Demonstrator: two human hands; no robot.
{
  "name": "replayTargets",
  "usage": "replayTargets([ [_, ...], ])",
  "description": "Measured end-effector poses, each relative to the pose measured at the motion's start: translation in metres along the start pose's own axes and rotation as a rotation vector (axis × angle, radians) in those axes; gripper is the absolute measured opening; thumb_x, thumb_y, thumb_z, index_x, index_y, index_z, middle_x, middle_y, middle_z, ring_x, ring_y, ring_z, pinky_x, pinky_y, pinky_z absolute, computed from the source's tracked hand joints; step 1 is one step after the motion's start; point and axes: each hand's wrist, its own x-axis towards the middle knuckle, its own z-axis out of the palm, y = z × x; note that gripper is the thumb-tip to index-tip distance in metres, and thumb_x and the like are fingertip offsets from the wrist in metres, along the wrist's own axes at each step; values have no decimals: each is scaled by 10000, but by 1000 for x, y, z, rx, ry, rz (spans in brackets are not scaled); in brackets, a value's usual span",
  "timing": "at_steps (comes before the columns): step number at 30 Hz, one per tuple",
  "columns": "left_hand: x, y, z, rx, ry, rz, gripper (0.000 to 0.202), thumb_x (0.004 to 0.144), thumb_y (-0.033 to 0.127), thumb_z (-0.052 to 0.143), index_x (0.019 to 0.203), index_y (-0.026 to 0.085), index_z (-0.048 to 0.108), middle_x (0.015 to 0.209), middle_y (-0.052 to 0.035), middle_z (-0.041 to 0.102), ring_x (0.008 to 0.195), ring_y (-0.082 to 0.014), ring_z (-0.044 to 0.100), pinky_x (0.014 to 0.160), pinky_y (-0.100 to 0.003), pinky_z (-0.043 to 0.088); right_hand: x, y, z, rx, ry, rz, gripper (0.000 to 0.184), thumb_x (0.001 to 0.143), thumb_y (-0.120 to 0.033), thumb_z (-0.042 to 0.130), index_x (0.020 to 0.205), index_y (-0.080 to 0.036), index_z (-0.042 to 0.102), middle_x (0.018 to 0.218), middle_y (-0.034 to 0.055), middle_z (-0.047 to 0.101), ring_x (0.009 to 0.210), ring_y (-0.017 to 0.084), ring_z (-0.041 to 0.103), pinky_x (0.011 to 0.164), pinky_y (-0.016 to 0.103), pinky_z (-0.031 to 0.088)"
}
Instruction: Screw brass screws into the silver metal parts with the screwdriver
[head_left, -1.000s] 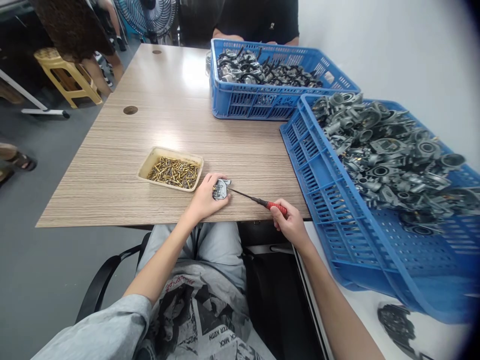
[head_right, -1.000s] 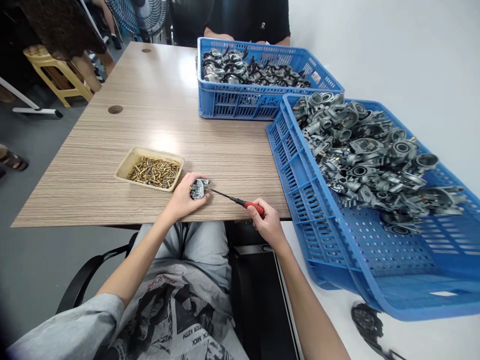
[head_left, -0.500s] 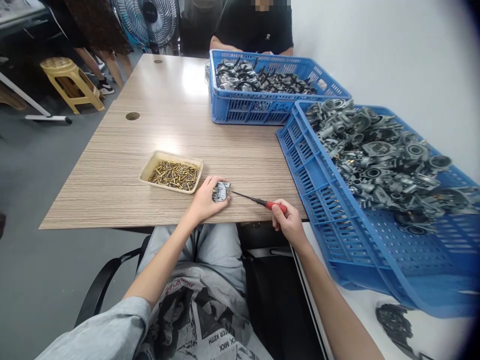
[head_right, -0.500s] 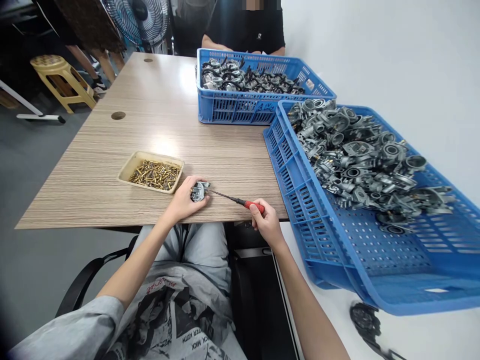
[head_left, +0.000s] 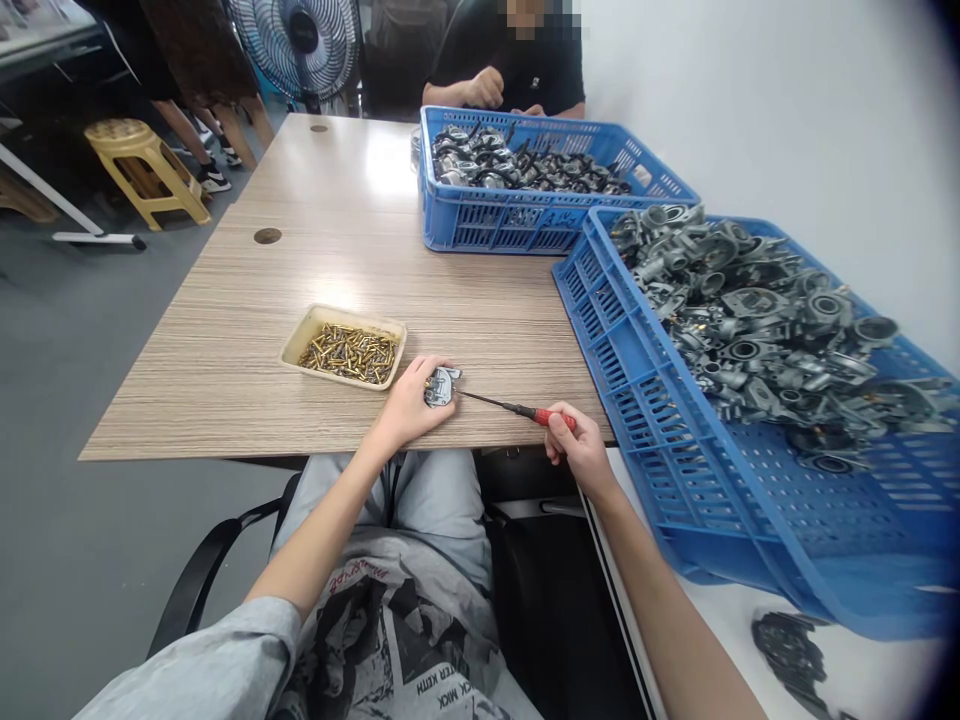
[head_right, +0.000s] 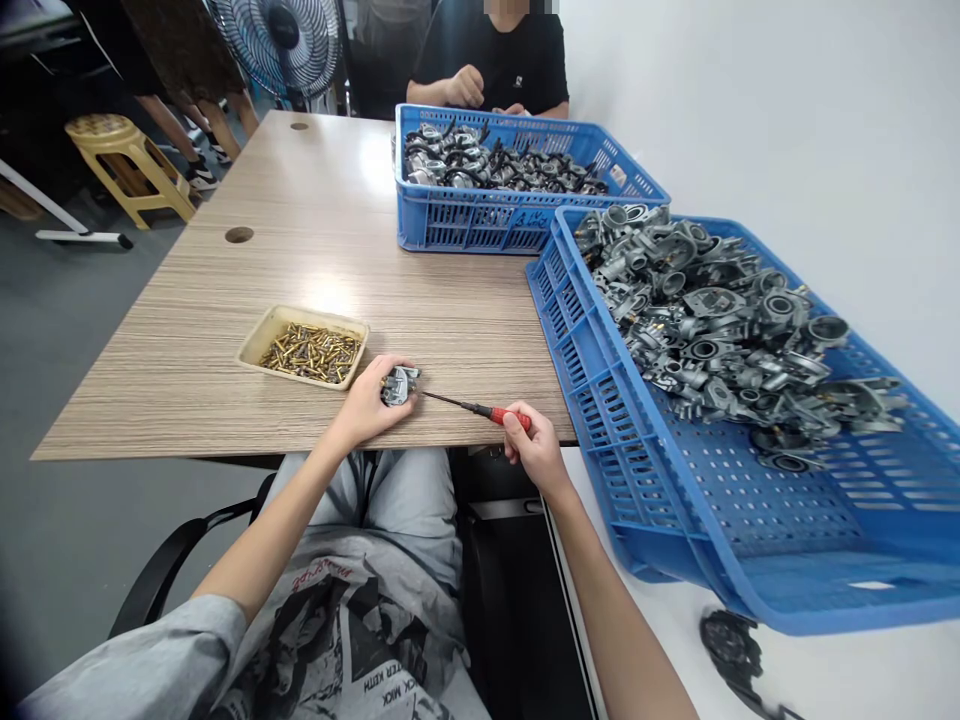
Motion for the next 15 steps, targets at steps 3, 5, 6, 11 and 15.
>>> replayTargets([
  [3, 0, 0, 0, 0, 2, 7, 412, 825, 201, 706, 1223, 221, 600, 1206, -72, 663, 1154, -254, 651, 1052, -399, 526, 0, -2, 1, -2, 5, -1, 410, 1002, -611, 631, 852, -233, 576, 518, -68, 454, 452, 120, 464, 416, 231, 379],
  [5, 0, 0, 0, -1, 2, 8, 407, 828, 207, 709, 1220, 218, 600, 1203, -73, 663, 1151, -253, 651, 1049, -394, 526, 0, -2, 1, 6, 9, -4, 404, 1003, -610, 630, 866, -233, 582, 519, -69, 459, 451, 119, 465, 411, 228, 378],
  [6, 0, 0, 0, -2, 2, 6, 406, 829, 208, 709, 1220, 218, 600, 1204, -72, 662, 1152, -252, 651, 1049, -391, 525, 1, -2, 1, 7, 11, -7, 402, 1004, -608, 629, 869, -233, 581, 519, -70, 461, 449, 118, 465, 410, 227, 378],
  [11, 0, 1, -1, -3, -8, -4, 406, 840, 203, 702, 1231, 222, 596, 1216, -71, 659, 1171, -249, 646, 1064, -389, 516, 2, 1, 1, -24, 5, -28, 385, 1007, -595, 636, 888, -231, 591, 512, -71, 472, 448, 113, 459, 418, 223, 380],
  [15, 0, 1, -1, -3, -21, -2, 404, 847, 210, 705, 1236, 224, 599, 1222, -72, 660, 1175, -249, 644, 1069, -393, 513, 2, 1, 2, -19, -2, -29, 389, 1002, -599, 641, 893, -228, 600, 511, -70, 469, 447, 114, 457, 419, 226, 383],
])
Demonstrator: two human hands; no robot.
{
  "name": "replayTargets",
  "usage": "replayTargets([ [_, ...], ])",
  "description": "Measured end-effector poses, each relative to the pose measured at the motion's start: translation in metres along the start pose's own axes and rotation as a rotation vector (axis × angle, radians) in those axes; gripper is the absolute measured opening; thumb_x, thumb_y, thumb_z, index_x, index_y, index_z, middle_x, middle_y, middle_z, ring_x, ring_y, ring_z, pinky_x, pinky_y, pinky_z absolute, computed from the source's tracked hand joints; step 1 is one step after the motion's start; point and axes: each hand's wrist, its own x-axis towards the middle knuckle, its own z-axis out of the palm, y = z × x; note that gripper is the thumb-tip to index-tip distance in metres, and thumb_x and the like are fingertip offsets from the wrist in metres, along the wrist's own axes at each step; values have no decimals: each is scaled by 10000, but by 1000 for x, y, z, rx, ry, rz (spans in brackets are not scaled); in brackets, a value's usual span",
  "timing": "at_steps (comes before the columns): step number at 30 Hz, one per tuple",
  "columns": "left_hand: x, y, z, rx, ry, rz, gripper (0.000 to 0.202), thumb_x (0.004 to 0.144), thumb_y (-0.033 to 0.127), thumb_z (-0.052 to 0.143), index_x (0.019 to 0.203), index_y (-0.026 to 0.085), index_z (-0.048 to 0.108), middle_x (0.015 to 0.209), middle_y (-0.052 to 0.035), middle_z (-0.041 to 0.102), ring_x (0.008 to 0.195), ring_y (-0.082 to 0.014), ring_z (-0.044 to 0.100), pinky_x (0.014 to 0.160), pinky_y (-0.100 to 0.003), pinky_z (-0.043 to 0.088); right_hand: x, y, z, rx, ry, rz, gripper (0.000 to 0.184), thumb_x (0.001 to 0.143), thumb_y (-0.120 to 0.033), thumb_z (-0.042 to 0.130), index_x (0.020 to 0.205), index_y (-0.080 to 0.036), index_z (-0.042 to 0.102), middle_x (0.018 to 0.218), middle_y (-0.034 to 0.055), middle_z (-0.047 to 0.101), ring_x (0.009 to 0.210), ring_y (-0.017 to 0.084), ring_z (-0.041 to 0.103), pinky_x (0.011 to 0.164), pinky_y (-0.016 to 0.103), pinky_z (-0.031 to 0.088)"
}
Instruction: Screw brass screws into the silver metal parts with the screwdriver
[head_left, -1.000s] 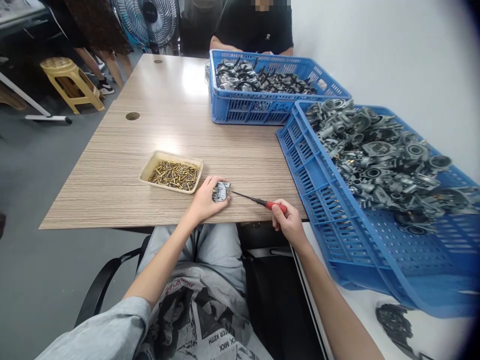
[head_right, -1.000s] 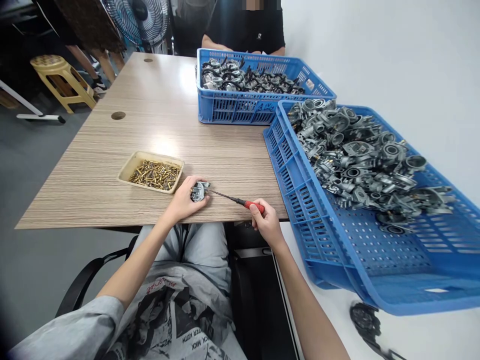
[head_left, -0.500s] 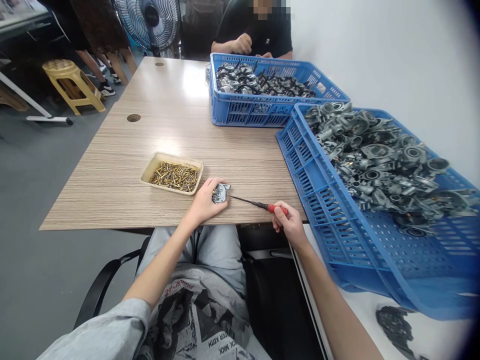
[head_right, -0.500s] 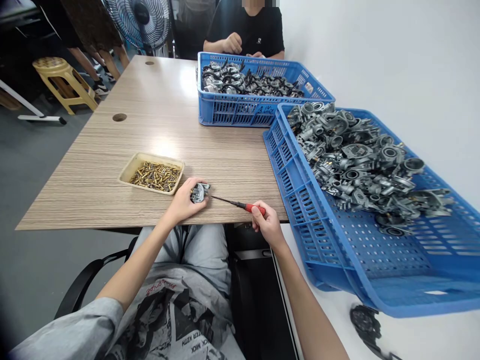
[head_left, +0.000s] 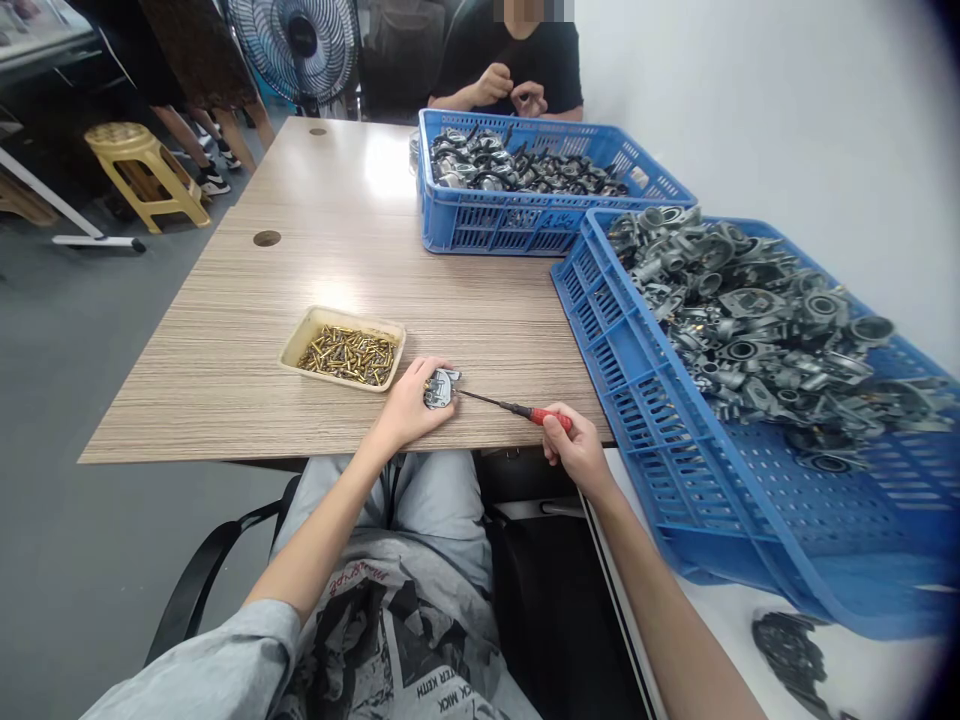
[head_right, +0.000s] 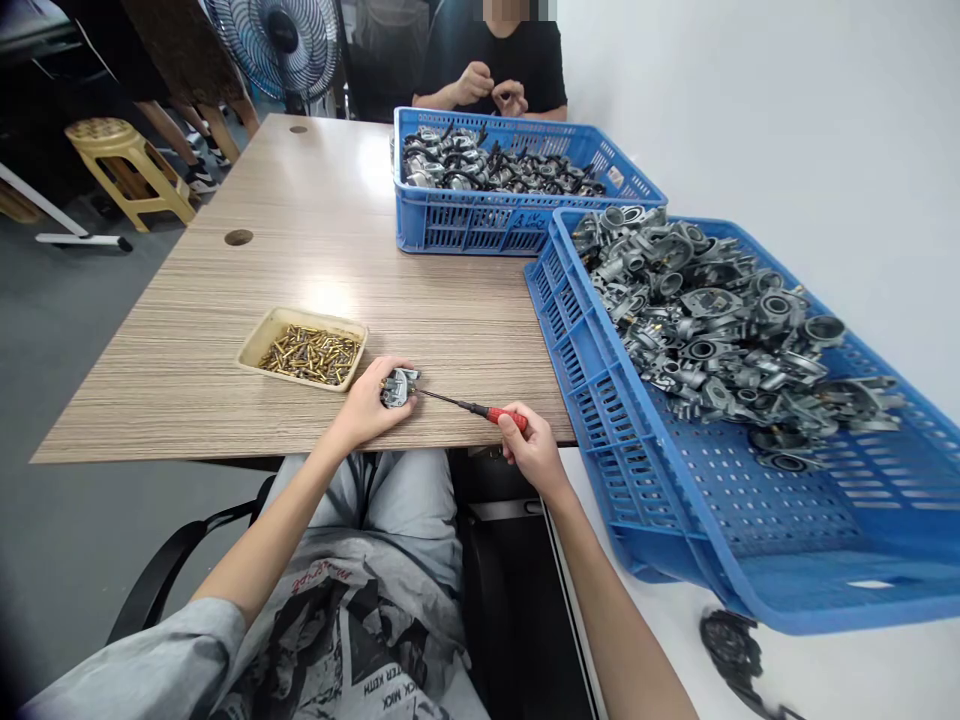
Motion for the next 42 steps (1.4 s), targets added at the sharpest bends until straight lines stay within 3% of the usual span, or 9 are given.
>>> replayTargets([
  [16, -1, 0, 1, 11, -2, -16, 418, 835, 203, 706, 1237, 228, 593, 1228, -73, 654, 1188, -257, 650, 1076, -396, 519, 2, 2, 1, 97, 85, 20, 588, 999, -683, 579, 641, -216, 595, 359, -41, 431, 362, 120, 434, 428, 257, 396],
  [32, -1, 3, 0, 50, -36, -28, 441, 836, 207, 711, 1258, 243, 588, 1260, -66, 630, 1188, -252, 649, 1082, -383, 520, 2, -2, 2, 35, 104, 57, 664, 961, -766, 562, 590, -217, 593, 336, -27, 427, 344, 124, 432, 436, 275, 415],
  [42, -6, 1, 3, 65, -33, -25, 557, 761, 126, 710, 1286, 254, 573, 1256, -67, 561, 1186, -256, 638, 1095, -395, 524, 2, 0, 1, 0, 65, 43, 671, 995, -746, 514, 589, -218, 600, 345, -14, 434, 362, 142, 446, 458, 293, 429],
])
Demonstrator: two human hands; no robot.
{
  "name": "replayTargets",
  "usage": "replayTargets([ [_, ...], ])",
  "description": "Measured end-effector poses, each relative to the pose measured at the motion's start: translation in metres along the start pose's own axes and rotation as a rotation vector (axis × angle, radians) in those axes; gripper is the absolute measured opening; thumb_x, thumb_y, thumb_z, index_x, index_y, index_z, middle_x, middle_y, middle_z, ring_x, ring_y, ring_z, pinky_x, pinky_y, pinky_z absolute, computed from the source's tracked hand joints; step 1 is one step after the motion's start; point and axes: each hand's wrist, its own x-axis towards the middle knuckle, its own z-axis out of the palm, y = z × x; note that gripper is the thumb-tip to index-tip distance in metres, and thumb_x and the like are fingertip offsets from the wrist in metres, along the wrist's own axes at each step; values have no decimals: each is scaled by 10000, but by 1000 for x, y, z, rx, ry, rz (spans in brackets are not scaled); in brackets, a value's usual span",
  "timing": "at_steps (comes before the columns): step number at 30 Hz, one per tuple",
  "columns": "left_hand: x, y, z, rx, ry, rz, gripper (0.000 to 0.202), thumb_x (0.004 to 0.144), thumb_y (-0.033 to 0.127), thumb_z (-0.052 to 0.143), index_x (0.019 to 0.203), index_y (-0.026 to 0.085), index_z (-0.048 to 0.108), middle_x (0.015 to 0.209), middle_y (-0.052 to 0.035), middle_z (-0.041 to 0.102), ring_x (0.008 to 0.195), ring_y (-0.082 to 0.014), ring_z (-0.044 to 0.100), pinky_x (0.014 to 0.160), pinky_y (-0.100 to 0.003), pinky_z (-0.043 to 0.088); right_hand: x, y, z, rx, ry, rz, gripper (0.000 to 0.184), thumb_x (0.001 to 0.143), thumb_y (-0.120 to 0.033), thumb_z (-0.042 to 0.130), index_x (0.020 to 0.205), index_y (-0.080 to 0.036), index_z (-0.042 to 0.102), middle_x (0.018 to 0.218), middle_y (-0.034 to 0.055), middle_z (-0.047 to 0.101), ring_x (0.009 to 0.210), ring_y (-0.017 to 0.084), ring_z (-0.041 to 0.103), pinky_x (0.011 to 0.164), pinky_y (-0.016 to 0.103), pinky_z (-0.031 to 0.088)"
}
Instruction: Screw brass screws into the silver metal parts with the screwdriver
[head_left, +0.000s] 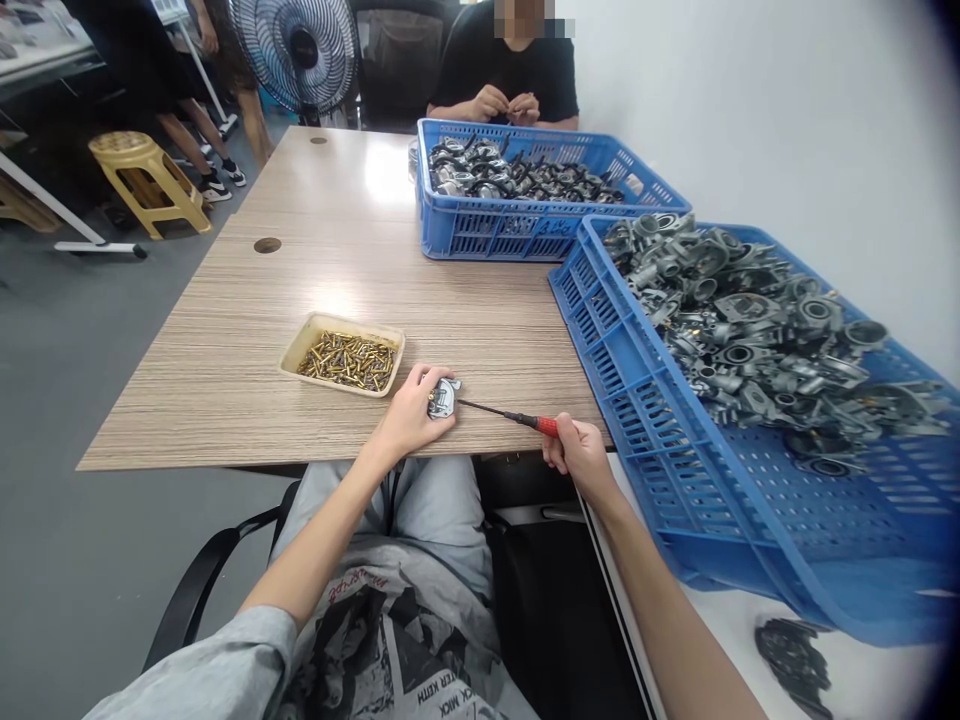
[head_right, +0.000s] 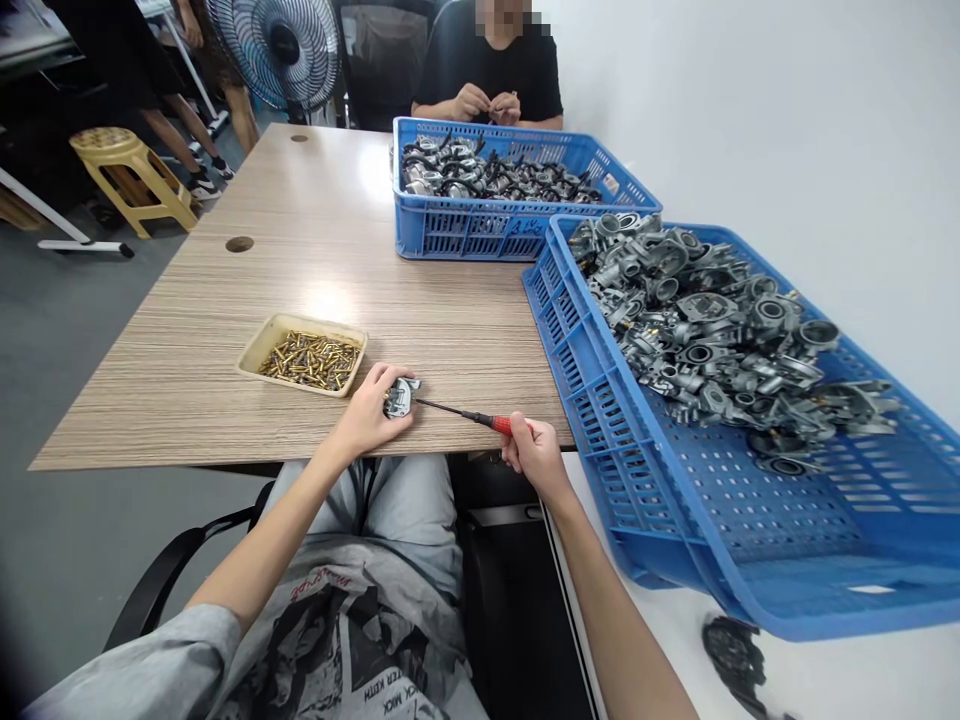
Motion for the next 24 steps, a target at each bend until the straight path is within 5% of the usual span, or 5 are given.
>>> replayTargets([
  [12, 1, 1, -1, -3, 4, 10, 518, 774, 126, 706, 1261, 240, 570, 1232, -68, 557, 1160, -249, 636, 1082, -386, 525, -2, -3, -6, 174, -146, 9, 341, 979, -544, 699, 947, -251, 527, 583, -91, 466, 519, 126, 503, 521, 246, 431],
  [24, 1, -1, -1, -15, 0, -3, 540, 771, 129, 711, 1275, 258, 567, 1250, -64, 565, 1186, -256, 637, 1099, -397, 521, -2, -5, 0, 12, -73, -35, 484, 987, -643, 629, 738, -243, 521, 506, -56, 459, 460, 133, 489, 453, 252, 419],
])
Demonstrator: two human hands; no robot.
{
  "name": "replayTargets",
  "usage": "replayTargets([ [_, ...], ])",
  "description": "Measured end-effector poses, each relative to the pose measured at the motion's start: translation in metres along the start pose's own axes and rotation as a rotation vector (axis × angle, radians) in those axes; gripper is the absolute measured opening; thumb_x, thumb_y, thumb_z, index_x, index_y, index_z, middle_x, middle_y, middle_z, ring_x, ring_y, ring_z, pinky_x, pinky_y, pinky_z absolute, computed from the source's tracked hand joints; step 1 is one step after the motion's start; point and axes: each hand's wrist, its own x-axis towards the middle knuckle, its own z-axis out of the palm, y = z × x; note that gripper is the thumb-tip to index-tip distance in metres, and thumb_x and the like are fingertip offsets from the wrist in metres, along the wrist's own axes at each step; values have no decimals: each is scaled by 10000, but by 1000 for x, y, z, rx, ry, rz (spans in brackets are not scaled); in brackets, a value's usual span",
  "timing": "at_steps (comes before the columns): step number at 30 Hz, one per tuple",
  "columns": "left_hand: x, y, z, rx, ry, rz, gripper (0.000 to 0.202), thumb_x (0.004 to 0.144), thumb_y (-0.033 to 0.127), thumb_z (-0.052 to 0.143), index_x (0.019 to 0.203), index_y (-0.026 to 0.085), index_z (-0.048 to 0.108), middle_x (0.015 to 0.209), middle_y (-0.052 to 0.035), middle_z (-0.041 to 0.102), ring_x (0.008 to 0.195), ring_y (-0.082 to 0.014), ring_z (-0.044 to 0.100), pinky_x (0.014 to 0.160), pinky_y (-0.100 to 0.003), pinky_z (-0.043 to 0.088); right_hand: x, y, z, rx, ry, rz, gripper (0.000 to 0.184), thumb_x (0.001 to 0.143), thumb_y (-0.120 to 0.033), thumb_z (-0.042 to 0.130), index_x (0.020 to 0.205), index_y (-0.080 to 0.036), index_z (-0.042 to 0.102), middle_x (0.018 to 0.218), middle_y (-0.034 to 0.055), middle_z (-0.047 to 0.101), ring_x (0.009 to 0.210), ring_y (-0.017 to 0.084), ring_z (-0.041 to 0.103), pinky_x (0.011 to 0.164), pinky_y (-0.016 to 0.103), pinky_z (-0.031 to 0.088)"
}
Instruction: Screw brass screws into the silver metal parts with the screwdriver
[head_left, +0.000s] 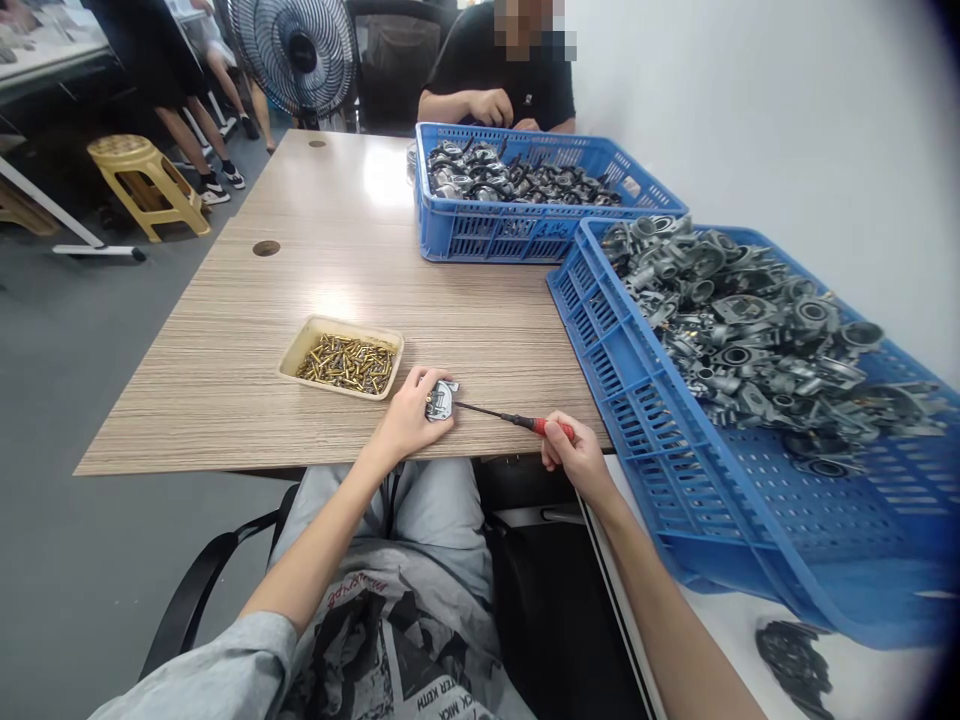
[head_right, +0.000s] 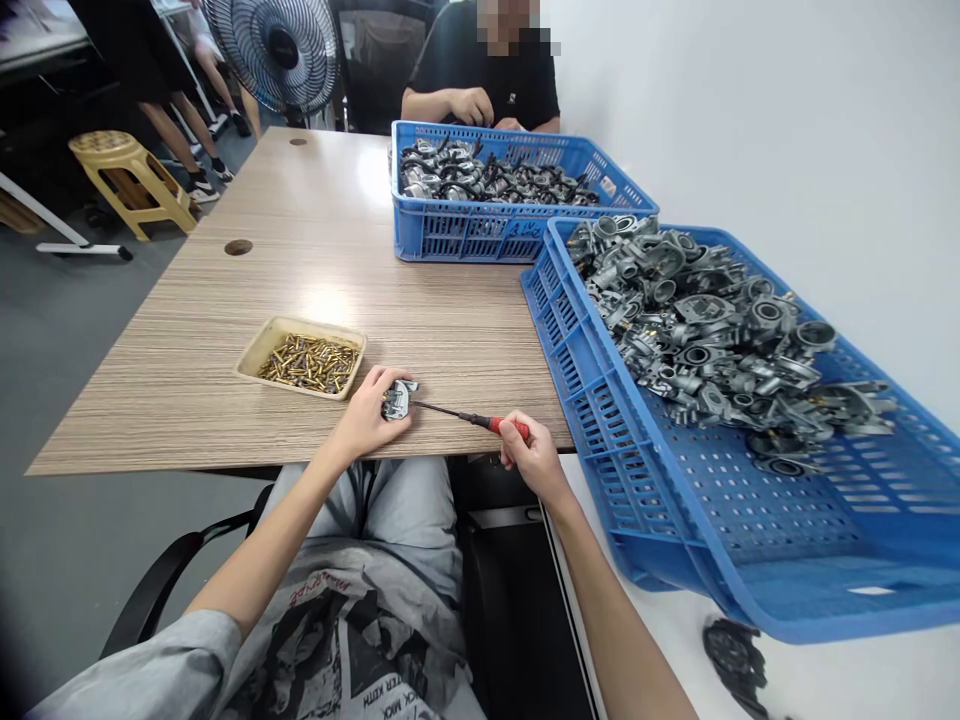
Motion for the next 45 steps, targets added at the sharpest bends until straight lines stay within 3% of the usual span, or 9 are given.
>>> replayTargets([
  [2, 0, 0, 0, -1, 2, -1, 532, 774, 133, 711, 1272, 255, 569, 1245, -64, 567, 1182, -256, 638, 1095, -398, 522, 0, -1, 0, -11, 3, -3, 494, 991, -654, 609, 735, -242, 514, 500, -53, 465, 453, 132, 490, 450, 252, 418],
  [7, 1, 2, -1, -6, 5, -4, 495, 790, 142, 709, 1255, 245, 573, 1234, -66, 571, 1187, -253, 634, 1094, -391, 519, -2, 0, -1, 38, -17, 22, 407, 950, -611, 693, 1055, -264, 508, 551, -81, 578, 480, 147, 531, 476, 241, 450],
  [13, 1, 1, -2, -12, -2, -7, 527, 773, 127, 711, 1263, 256, 566, 1245, -63, 571, 1200, -255, 629, 1101, -394, 516, -1, 7, 1, -60, 28, 12, 412, 1016, -637, 573, 891, -256, 482, 482, -86, 501, 406, 120, 463, 412, 219, 374],
  [19, 1, 1, -1, -9, -7, -8, 523, 771, 125, 710, 1257, 255, 567, 1236, -64, 572, 1179, -256, 634, 1090, -400, 521, -2, 2, -1, 0, -15, 29, 415, 951, -615, 693, 1042, -268, 484, 545, -92, 562, 450, 133, 499, 449, 226, 422],
  [24, 2, 2, -2, -17, 4, -9, 493, 791, 138, 707, 1250, 248, 567, 1233, -65, 576, 1179, -250, 635, 1088, -394, 520, -1, 5, 0, -15, 14, 36, 424, 1002, -651, 584, 881, -261, 472, 478, -97, 453, 397, 119, 443, 388, 218, 355],
  [29, 1, 2, -2, -16, 2, -6, 494, 792, 144, 713, 1253, 245, 567, 1231, -65, 578, 1171, -253, 642, 1088, -401, 525, -2, 5, -3, 47, -47, 35, 369, 993, -581, 647, 1107, -269, 485, 550, -94, 558, 467, 132, 500, 453, 220, 418],
  [36, 0, 2, -2, -46, 7, -14, 503, 796, 123, 700, 1263, 249, 561, 1228, -68, 571, 1168, -256, 639, 1077, -412, 529, 2, 14, -1, 17, 4, 39, 396, 1028, -629, 556, 912, -261, 467, 492, -108, 429, 401, 116, 444, 392, 214, 340],
  [41, 1, 1, -3, -49, -10, -15, 562, 764, 89, 685, 1288, 249, 558, 1229, -68, 563, 1170, -259, 625, 1069, -413, 523, 2, 18, -2, 58, -40, 52, 401, 1008, -625, 594, 1124, -257, 484, 522, -105, 513, 442, 132, 475, 445, 219, 389],
  [45, 1, 0, -3, -64, -4, -12, 568, 752, 73, 668, 1283, 249, 567, 1221, -60, 565, 1153, -243, 624, 1062, -390, 517, 4, 20, -2, -14, -28, 53, 414, 1043, -651, 498, 943, -249, 476, 471, -99, 469, 395, 112, 418, 422, 215, 325],
])
